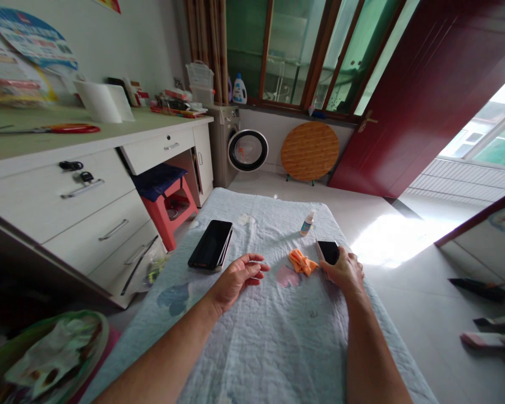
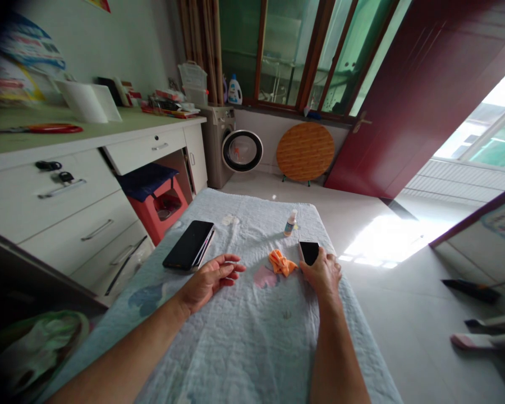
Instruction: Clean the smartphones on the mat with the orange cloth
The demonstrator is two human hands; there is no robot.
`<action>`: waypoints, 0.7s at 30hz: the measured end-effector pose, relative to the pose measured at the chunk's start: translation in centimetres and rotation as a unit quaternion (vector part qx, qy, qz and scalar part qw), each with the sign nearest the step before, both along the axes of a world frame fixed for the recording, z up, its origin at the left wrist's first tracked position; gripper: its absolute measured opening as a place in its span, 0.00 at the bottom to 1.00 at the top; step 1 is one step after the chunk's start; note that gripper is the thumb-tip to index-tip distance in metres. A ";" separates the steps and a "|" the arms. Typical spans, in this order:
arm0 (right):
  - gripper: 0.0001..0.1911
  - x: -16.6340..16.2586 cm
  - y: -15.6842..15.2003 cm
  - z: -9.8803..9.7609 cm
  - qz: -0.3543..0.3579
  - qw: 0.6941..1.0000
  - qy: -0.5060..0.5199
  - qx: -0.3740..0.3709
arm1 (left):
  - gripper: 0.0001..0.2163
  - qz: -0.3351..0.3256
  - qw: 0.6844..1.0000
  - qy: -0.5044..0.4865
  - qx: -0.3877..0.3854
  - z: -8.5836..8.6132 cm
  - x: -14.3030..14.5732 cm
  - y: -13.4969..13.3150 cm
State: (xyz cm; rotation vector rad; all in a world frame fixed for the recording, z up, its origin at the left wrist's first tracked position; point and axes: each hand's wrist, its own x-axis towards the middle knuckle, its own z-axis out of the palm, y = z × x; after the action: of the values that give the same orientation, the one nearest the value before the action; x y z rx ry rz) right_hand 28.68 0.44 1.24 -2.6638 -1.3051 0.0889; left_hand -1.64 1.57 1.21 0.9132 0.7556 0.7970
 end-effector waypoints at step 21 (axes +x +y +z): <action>0.38 -0.6 0.1 -0.3 0.011 1.000 -0.004 0.017 | 0.10 0.084 0.939 0.166 0.288 1.7 0.2 -1.6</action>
State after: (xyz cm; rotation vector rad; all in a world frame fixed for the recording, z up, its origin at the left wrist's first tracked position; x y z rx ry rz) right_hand 28.13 0.49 0.93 -2.6259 -1.3256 0.0591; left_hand -1.45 -0.01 2.94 1.5534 0.9200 1.0579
